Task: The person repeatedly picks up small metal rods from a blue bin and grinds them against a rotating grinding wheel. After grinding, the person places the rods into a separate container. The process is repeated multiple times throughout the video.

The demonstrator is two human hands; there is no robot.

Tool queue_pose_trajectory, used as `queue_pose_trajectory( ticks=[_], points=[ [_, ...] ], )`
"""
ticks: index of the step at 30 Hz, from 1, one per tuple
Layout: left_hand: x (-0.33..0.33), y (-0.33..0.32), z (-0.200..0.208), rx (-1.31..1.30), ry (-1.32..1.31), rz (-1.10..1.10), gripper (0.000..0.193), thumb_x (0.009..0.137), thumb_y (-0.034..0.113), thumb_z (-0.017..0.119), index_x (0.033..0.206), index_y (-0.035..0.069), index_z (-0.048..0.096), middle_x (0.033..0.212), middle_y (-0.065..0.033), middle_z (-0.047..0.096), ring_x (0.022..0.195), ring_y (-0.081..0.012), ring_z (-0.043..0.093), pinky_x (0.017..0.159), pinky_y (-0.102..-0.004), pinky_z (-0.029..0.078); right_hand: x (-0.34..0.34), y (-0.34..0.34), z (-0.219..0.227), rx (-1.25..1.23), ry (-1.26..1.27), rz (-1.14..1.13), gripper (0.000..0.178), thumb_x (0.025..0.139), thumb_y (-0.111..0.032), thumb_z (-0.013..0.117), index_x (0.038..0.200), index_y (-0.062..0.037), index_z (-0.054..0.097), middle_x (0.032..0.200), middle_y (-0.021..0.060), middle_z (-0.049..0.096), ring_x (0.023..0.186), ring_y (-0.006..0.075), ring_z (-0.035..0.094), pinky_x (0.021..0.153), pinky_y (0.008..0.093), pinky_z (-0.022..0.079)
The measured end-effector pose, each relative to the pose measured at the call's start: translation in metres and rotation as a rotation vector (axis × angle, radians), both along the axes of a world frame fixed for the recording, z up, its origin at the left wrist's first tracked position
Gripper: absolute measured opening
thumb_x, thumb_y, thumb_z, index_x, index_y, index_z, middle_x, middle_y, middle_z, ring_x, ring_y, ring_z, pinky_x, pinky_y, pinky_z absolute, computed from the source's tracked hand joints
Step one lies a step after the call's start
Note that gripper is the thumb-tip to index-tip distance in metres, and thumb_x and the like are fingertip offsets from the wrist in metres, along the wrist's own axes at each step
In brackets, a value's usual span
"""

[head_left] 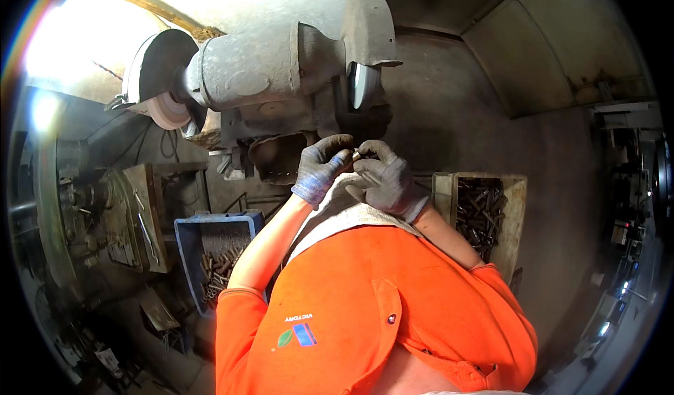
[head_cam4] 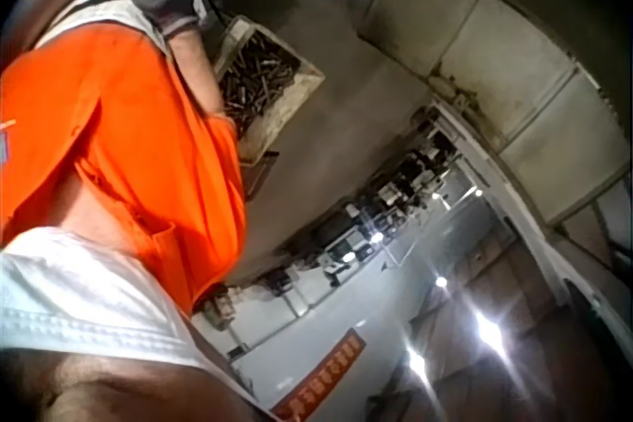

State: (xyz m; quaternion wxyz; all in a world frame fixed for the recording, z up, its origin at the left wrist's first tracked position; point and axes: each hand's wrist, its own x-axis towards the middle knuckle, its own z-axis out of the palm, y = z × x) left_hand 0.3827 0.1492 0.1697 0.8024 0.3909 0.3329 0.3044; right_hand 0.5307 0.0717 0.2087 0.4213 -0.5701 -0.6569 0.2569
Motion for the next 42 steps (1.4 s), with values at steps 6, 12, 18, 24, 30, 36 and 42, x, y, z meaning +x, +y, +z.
queue_pose_trajectory(
  ticks=[6,12,18,24,30,36,42],
  points=[
    [0.008,0.003,-0.005,0.097,0.078,-0.043,0.027,0.085,0.000,0.055,0.112,-0.005,0.054,0.099,-0.0112,0.062,0.088,-0.0148,0.060,0.079,-0.0271,0.052,0.002,-0.003,-0.011,0.022,0.089,-0.050,0.026,0.065,-0.014,0.075,0.082,-0.0003,0.062,0.096,0.0134,0.055,0.089,0.0265,0.058,0.077,0.0318,0.048],
    [0.005,0.010,-0.011,-0.030,0.034,-0.085,0.033,0.085,0.006,0.059,0.115,-0.004,0.052,0.099,-0.0124,0.062,0.087,-0.0160,0.060,0.078,-0.0278,0.051,0.013,-0.003,-0.023,0.029,0.152,0.020,0.021,0.069,-0.009,0.071,0.085,0.0004,0.061,0.095,0.0135,0.055,0.090,0.0254,0.057,0.078,0.0314,0.046],
    [-0.016,0.020,-0.015,0.021,0.089,0.101,0.024,0.087,0.013,0.059,0.106,-0.001,0.057,0.087,-0.0080,0.063,0.067,-0.0109,0.061,0.053,-0.0197,0.048,0.029,-0.011,-0.022,0.100,0.215,-0.084,0.020,0.072,-0.007,0.068,0.089,0.0011,0.062,0.097,0.0144,0.056,0.093,0.0262,0.056,0.082,0.0311,0.044],
    [-0.007,-0.003,-0.009,0.287,0.168,0.114,0.018,0.083,0.007,0.063,0.098,-0.002,0.061,0.076,-0.0008,0.060,0.054,-0.0034,0.046,0.047,-0.0171,0.035,0.035,-0.008,-0.026,0.169,0.234,-0.131,0.022,0.074,-0.014,0.067,0.090,0.0011,0.064,0.099,0.0152,0.056,0.097,0.0281,0.054,0.085,0.0335,0.043],
    [0.000,0.005,-0.010,0.181,0.185,0.129,0.016,0.083,0.005,0.062,0.096,-0.005,0.062,0.084,-0.0062,0.065,0.074,-0.0084,0.058,0.067,-0.0228,0.048,0.039,-0.007,-0.035,0.188,0.234,-0.170,0.023,0.072,-0.013,0.067,0.091,0.0009,0.064,0.099,0.0160,0.056,0.097,0.0285,0.053,0.086,0.0342,0.042],
    [0.011,0.009,-0.002,0.242,0.231,0.115,0.016,0.084,0.006,0.062,0.096,-0.005,0.062,0.082,-0.0059,0.065,0.072,-0.0078,0.057,0.066,-0.0227,0.048,0.040,-0.001,-0.037,0.174,0.248,-0.239,0.018,0.073,-0.004,0.061,0.091,0.0000,0.065,0.094,0.0116,0.059,0.096,0.0263,0.054,0.086,0.0324,0.043],
    [0.023,0.019,-0.031,0.280,0.211,0.172,0.018,0.082,0.005,0.063,0.096,-0.005,0.062,0.082,-0.0069,0.066,0.068,-0.0085,0.058,0.062,-0.0198,0.045,0.049,0.009,-0.057,0.165,0.259,-0.272,0.018,0.075,0.000,0.060,0.092,-0.0014,0.066,0.095,0.0104,0.063,0.100,0.0244,0.056,0.089,0.0312,0.043]
  ],
)
